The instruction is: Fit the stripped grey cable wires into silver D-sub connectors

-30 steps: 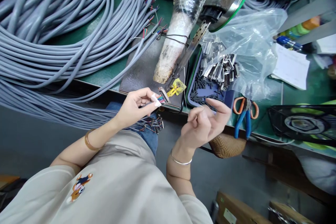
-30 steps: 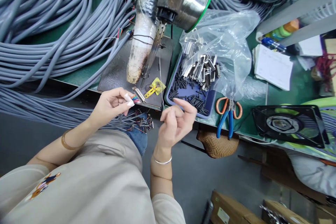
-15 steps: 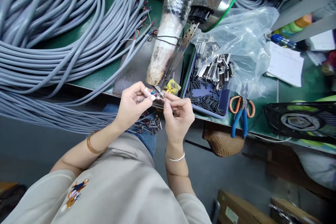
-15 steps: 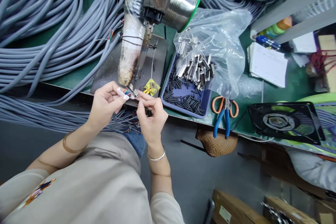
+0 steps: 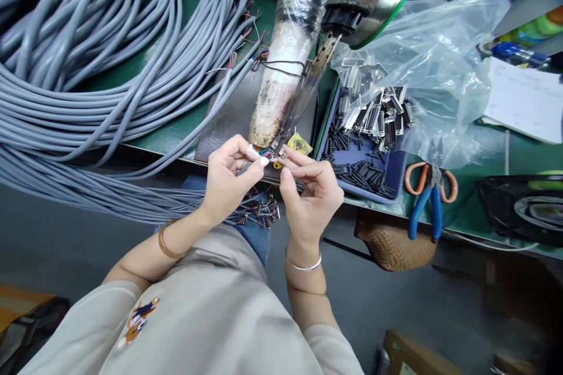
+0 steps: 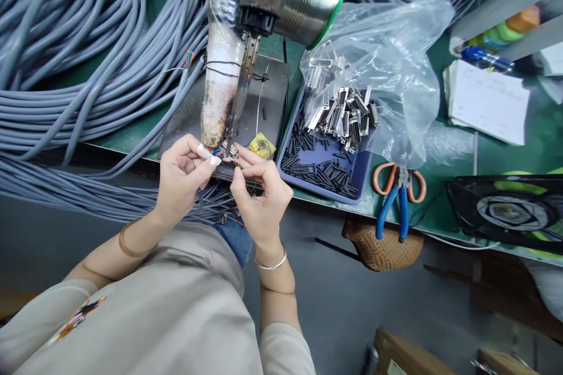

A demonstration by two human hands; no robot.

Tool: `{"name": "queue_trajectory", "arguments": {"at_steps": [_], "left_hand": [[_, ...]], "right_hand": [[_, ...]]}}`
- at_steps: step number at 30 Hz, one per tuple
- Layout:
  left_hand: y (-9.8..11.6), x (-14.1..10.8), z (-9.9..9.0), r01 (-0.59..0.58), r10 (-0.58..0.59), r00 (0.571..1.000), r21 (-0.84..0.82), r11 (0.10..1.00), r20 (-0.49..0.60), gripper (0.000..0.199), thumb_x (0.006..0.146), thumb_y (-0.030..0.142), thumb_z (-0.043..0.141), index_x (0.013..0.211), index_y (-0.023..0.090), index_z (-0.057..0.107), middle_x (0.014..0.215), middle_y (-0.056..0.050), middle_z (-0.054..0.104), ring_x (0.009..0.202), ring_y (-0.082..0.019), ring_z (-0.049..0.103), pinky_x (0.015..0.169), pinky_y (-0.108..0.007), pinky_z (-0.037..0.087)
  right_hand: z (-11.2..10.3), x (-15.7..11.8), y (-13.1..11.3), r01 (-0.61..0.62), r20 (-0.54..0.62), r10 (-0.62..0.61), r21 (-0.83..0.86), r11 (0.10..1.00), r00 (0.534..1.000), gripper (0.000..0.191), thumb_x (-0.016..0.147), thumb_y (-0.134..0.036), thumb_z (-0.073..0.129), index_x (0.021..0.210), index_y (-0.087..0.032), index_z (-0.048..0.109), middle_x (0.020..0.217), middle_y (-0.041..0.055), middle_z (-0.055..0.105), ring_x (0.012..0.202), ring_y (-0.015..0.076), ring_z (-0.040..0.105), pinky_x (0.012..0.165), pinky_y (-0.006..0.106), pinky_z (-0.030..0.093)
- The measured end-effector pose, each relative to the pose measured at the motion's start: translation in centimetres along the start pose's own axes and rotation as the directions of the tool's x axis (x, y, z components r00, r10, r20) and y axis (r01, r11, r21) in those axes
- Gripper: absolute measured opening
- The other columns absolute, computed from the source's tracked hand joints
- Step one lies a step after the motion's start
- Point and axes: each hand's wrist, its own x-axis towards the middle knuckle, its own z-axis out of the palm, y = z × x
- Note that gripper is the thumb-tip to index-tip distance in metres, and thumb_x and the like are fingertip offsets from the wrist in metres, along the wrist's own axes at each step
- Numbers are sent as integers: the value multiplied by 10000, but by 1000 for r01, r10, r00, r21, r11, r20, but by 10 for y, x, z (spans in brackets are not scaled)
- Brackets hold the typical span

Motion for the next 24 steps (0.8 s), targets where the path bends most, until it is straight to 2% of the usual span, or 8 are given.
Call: {"name": "queue_trajectory", "arguments": {"at_steps": [4,11,18,24], "left_hand": [[-1,0,-2,27,-27,1000,16,999,9,289,757,277,798,726,200,521,629,74,492,475,-32,386,453,-177,343],[0,-1,-2,29,-29,999,11,1000,13,236,746,187,760,711,192,527,605,79,488,452,-24,359,436,-172,313],[-1,2,-1,-66,66,998,-18,998,6,192,755,151,742,721,185,556,601,89,500,435,-15,372,443,-153,347],[-3,0,-5,-48,49,998,-15,999,34,184,758,132,730,722,184,557,603,91,506,433,-14,380,451,-151,360]], "right_hand": [[-2,-2,0,30,12,-30,-46,998,999,141,948,-250,654,846,-258,557,1179,80,797,1096,246,783,938,459,690],[-5,-1,4,53,43,-51,-66,996,998,127,935,-200,668,843,-241,592,1164,69,802,1002,207,803,913,391,691],[-5,9,-1,208,49,-202,-181,961,978,116,898,-132,696,845,-231,666,1102,26,814,976,189,802,860,336,685],[-7,9,0,265,89,-252,-203,943,964,128,894,-129,699,822,-225,655,1100,25,812,947,169,802,854,306,679]]}}
